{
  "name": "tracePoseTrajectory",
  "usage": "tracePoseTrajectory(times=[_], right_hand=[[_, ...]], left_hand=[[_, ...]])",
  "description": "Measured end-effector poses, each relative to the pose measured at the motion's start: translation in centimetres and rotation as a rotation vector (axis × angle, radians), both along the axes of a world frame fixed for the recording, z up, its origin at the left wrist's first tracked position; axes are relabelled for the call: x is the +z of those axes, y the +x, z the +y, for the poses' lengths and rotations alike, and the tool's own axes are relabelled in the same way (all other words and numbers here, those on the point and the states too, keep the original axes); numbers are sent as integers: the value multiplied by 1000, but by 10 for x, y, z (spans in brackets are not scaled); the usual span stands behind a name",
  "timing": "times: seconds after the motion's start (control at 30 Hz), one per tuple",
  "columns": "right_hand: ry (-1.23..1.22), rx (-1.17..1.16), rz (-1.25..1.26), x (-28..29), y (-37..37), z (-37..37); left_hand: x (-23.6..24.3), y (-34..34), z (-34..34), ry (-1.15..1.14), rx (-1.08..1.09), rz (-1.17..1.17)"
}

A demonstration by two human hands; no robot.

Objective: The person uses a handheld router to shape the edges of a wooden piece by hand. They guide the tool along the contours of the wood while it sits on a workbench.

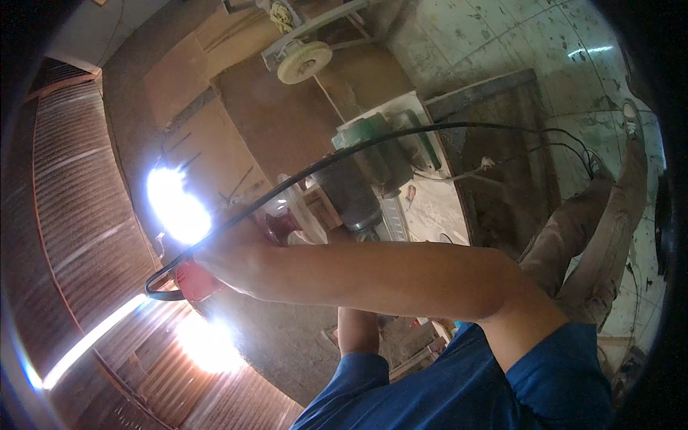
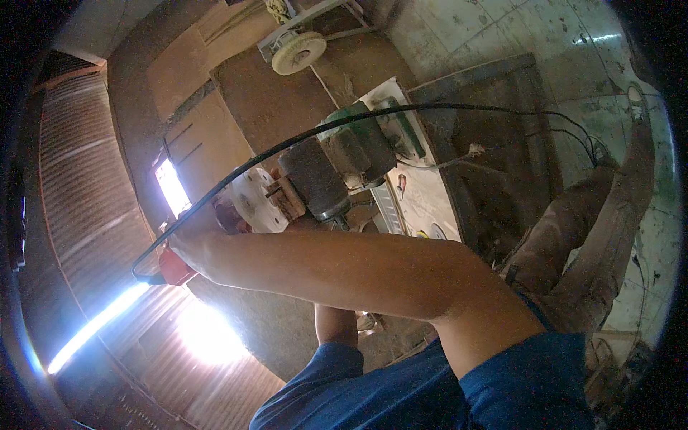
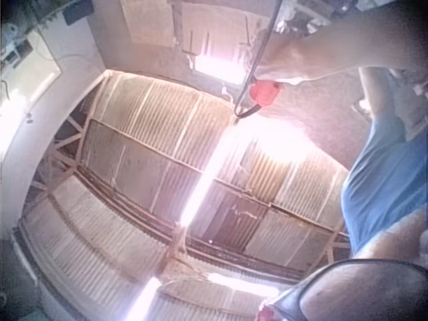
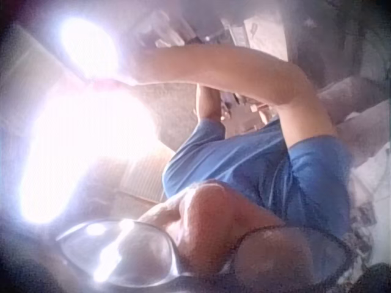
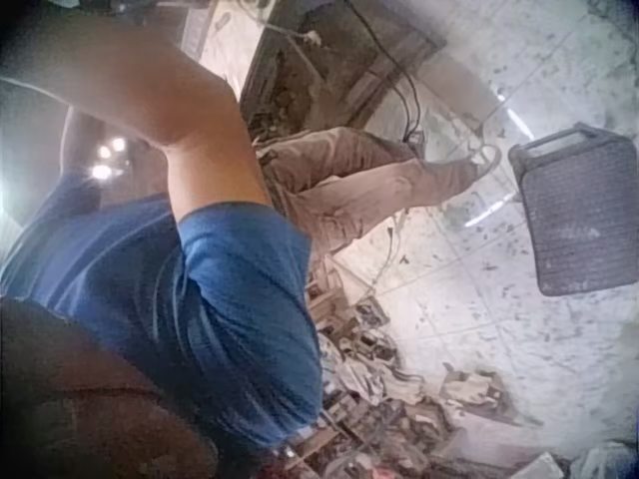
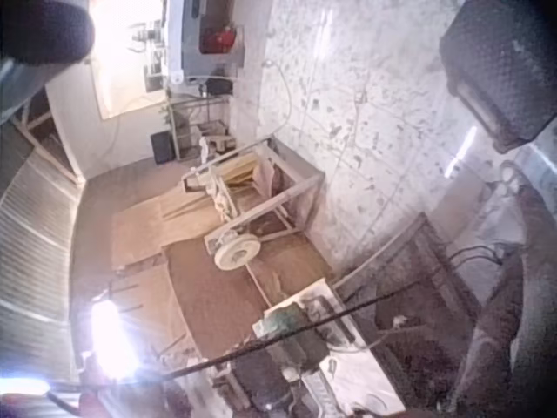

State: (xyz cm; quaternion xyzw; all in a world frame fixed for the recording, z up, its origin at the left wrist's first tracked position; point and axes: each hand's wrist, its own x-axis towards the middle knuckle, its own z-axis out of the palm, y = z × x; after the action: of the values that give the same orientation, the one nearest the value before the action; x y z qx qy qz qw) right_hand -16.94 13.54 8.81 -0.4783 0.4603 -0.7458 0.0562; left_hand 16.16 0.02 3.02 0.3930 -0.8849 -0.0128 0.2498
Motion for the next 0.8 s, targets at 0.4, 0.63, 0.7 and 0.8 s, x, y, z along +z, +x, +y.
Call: tracePoseTrajectory(times=[0.4, 0.63, 0.7, 0.8], right_hand=[[17, 130, -6, -7, -4, -9], [130, 427, -36, -6, 1, -16], [168, 421, -40, -2, 3, -13], [155, 291, -10, 2, 2, -2]], left_hand=[[-26, -30, -11, 2, -72, -27], [-59, -69, -39, -7, -224, -28], [-64, -89, -48, -31, -297, -44], [-69, -104, -53, -75, -396, -70]])
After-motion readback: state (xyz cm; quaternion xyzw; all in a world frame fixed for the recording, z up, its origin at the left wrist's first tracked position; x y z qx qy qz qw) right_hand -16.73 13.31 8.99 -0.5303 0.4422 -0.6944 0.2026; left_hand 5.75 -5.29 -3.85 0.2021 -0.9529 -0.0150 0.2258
